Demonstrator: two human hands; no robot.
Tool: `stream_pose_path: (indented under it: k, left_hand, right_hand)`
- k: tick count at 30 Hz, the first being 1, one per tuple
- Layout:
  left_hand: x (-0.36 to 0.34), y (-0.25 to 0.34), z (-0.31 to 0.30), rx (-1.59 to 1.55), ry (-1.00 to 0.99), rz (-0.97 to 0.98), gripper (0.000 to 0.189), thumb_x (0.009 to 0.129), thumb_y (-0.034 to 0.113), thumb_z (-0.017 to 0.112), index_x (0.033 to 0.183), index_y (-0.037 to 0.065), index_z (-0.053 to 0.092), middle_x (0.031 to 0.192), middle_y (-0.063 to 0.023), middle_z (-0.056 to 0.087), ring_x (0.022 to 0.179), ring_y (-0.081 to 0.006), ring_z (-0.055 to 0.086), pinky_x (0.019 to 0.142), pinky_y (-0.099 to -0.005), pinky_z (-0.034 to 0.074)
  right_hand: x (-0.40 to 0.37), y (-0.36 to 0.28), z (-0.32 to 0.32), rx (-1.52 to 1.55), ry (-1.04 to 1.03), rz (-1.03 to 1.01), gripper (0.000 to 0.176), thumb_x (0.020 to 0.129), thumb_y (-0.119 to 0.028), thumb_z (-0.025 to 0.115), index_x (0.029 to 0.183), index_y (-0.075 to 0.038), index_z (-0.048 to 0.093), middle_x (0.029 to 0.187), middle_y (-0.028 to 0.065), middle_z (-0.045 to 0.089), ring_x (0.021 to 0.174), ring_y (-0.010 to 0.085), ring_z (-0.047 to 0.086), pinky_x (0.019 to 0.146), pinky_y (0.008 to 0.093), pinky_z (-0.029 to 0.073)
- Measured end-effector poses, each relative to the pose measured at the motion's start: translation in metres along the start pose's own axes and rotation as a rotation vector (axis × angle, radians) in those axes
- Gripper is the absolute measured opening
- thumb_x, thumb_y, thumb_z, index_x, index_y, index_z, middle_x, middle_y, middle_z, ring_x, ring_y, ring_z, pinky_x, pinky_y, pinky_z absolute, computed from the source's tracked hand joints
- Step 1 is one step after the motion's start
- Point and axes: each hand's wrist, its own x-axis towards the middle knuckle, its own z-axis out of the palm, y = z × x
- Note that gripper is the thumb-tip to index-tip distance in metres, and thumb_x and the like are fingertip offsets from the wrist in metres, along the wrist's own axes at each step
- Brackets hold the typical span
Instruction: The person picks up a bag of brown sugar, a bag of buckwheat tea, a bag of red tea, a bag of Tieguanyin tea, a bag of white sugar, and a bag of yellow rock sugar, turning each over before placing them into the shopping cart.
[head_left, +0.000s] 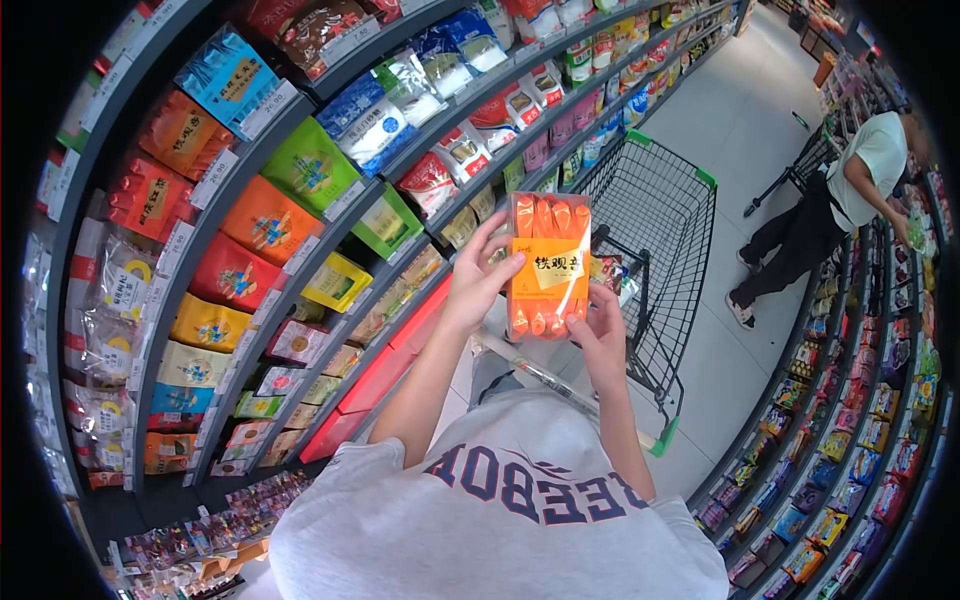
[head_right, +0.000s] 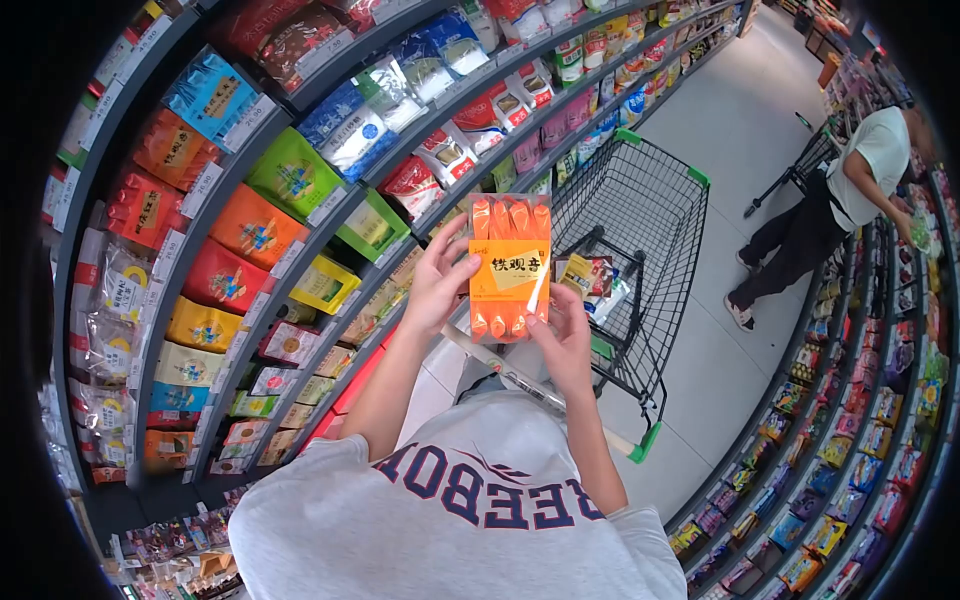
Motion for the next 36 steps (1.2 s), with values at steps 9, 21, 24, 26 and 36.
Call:
stream_pose_path:
  k: [9, 21, 24, 26, 36]
  left_hand:
    - [-0.022, 0.002, 0.046, 0.446, 0.077, 0.271, 0.066, 0.087, 0.007, 0.081, 0.144, -0.001, 0.05, 0.138, -0.0177, 0.058, 0.117, -0.0245, 0.065, 0.09, -0.0342, 0.059]
    - [-0.022, -0.015, 0.06, 0.192, -0.244, 0.033, 0.083, 0.09, 0.004, 0.075, 0.158, 0.002, 0.029, 0.154, -0.0168, 0.041, 0.137, -0.0268, 0.05, 0.109, -0.0414, 0.049]
    - [-0.021, -0.017, 0.062, 0.148, -0.268, 0.005, 0.083, 0.091, 0.002, 0.074, 0.159, 0.001, 0.027, 0.151, -0.0192, 0.043, 0.135, -0.0266, 0.052, 0.108, -0.0407, 0.05]
    - [-0.021, -0.018, 0.063, 0.133, -0.261, -0.01, 0.083, 0.091, 0.001, 0.073, 0.159, 0.002, 0.027, 0.15, -0.0204, 0.044, 0.134, -0.0264, 0.053, 0.108, -0.0401, 0.051]
    - [-0.014, -0.04, 0.048, 0.154, -0.102, -0.007, 0.078, 0.094, 0.001, 0.07, 0.159, 0.001, 0.028, 0.145, -0.0212, 0.05, 0.119, -0.0239, 0.065, 0.097, -0.0342, 0.057]
  right_hand:
    - [-0.003, 0.003, 0.019, -0.122, 0.002, -0.126, 0.084, 0.084, -0.014, 0.084, 0.152, -0.004, 0.037, 0.151, 0.0127, 0.04, 0.141, 0.0277, 0.043, 0.106, 0.0422, 0.052]
    - [-0.028, 0.016, -0.035, 0.774, -0.128, 0.064, 0.062, 0.109, -0.049, 0.03, 0.156, -0.009, 0.035, 0.152, 0.0131, 0.05, 0.132, 0.0325, 0.057, 0.101, 0.0537, 0.053]
    - [-0.027, 0.009, -0.034, 0.806, -0.076, 0.085, 0.06, 0.11, -0.048, 0.03, 0.155, -0.009, 0.036, 0.151, 0.013, 0.051, 0.131, 0.0321, 0.058, 0.101, 0.0538, 0.053]
    - [-0.025, 0.009, -0.036, 0.811, -0.05, 0.109, 0.059, 0.11, -0.047, 0.03, 0.155, -0.009, 0.036, 0.151, 0.013, 0.052, 0.13, 0.0318, 0.058, 0.101, 0.0538, 0.053]
    - [-0.006, 0.007, -0.038, 0.319, 0.17, 0.179, 0.049, 0.11, -0.033, 0.045, 0.152, -0.01, 0.037, 0.132, 0.0096, 0.064, 0.105, 0.0174, 0.069, 0.068, 0.0331, 0.063]
